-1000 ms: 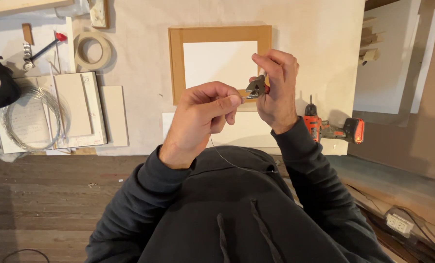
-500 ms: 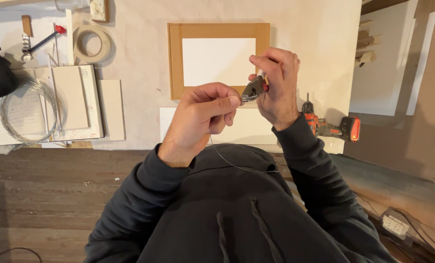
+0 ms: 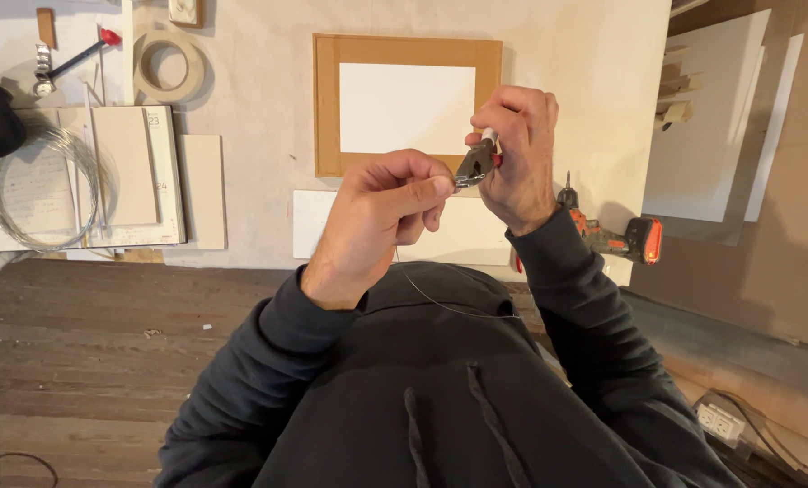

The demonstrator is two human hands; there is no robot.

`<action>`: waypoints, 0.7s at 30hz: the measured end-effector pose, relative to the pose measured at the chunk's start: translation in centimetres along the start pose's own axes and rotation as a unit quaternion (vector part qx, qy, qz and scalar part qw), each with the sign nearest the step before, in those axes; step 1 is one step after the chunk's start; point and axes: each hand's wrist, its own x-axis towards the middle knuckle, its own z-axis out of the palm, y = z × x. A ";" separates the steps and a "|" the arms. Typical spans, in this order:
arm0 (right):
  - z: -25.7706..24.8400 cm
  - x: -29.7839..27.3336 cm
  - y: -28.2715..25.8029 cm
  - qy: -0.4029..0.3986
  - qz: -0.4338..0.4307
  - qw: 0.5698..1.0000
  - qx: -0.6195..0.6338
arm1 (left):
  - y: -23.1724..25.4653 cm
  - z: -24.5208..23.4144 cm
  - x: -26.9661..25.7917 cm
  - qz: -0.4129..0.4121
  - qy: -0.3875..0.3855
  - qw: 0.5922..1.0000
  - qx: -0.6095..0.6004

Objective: The person is framing a piece of artwork using pliers, wire, and an electric drill.

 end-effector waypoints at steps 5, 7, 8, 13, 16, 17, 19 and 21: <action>-0.2 0.1 -0.2 -0.002 0.005 1.000 0.007 | -0.3 0.5 -0.2 0.030 -0.007 1.000 0.005; -0.2 0.1 -0.3 -0.008 0.007 1.000 0.009 | -0.4 0.6 -0.3 0.037 -0.003 0.999 0.010; -0.2 -0.1 -0.2 -0.009 0.007 1.000 0.009 | -0.5 0.6 -0.3 0.037 -0.003 0.999 0.010; 0.3 -0.3 -0.6 -0.016 0.035 0.999 0.019 | -0.8 0.8 -0.4 0.071 0.010 0.997 0.012; 0.3 0.1 -2.0 -0.019 0.065 0.994 0.091 | -0.4 1.0 -0.5 0.089 0.041 0.994 0.046; 0.7 -0.5 -1.6 -0.019 0.065 0.993 0.091 | -0.7 0.7 -0.7 0.089 0.042 0.994 0.046; 1.5 -1.6 -0.7 -0.032 0.156 0.976 0.150 | -1.1 0.2 -0.7 0.195 0.050 0.968 0.151; 1.7 -2.7 0.3 -0.021 0.262 0.931 0.252 | -0.1 0.8 -1.5 0.254 0.086 0.920 0.286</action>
